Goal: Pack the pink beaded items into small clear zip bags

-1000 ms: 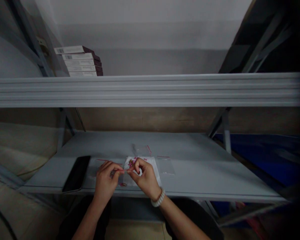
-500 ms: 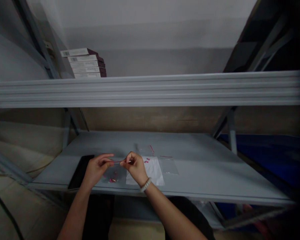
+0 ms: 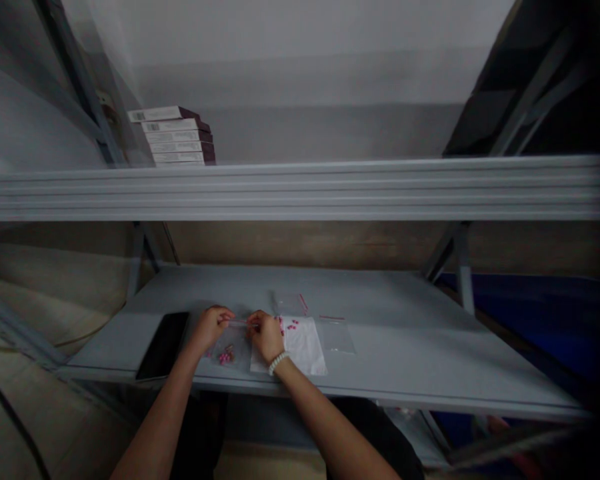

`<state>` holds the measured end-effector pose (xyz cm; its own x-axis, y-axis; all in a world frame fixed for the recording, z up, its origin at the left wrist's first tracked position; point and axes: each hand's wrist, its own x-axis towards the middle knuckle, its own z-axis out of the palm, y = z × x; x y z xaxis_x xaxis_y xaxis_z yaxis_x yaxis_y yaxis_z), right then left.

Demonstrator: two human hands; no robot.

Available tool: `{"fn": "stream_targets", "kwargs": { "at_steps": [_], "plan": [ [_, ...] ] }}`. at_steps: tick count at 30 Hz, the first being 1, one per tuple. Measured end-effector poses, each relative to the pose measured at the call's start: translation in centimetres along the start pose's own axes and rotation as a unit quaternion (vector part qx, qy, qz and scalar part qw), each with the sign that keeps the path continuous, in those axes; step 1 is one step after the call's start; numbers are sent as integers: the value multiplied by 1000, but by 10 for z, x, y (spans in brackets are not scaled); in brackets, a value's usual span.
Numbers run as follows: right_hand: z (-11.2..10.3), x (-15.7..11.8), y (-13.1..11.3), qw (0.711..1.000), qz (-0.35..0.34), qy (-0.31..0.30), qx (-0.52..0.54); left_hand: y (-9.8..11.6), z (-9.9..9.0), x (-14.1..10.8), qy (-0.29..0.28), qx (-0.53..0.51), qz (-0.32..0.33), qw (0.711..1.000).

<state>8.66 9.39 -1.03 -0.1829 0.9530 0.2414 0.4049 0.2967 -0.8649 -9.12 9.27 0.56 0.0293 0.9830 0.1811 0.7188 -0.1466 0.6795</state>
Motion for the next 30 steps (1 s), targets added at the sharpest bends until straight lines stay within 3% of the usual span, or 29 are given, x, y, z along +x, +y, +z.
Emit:
{"fn": "stream_targets", "kwargs": {
  "at_steps": [4,7,10,13,17,20,23,25,28,30],
  "plan": [
    [-11,-1,-5,999,-23,5,-31,2,5,-2,-7,56,2,998],
    [-38,4,-5,998,-42,28,-21,6,5,-6,13,92,7,996],
    [-87,9,5,996,-56,65,-20,15,4,-7,54,118,19,991],
    [-146,6,24,988,-78,95,-93,32,12,-5,92,124,45,987],
    [-195,-9,54,960,-22,30,-276,72,48,-5,65,102,119,986],
    [-201,-15,72,934,7,-28,-356,109,91,-12,16,84,181,980],
    [-196,-16,83,925,20,-43,-376,141,136,-21,-47,102,271,956],
    [-194,-16,87,924,28,-48,-379,155,160,-24,-57,112,283,951],
    [-195,-18,89,923,42,-50,-379,166,183,-26,-63,133,288,946],
    [-198,-20,89,927,50,-53,-368,168,187,-26,-63,145,292,943]
  ]
}}
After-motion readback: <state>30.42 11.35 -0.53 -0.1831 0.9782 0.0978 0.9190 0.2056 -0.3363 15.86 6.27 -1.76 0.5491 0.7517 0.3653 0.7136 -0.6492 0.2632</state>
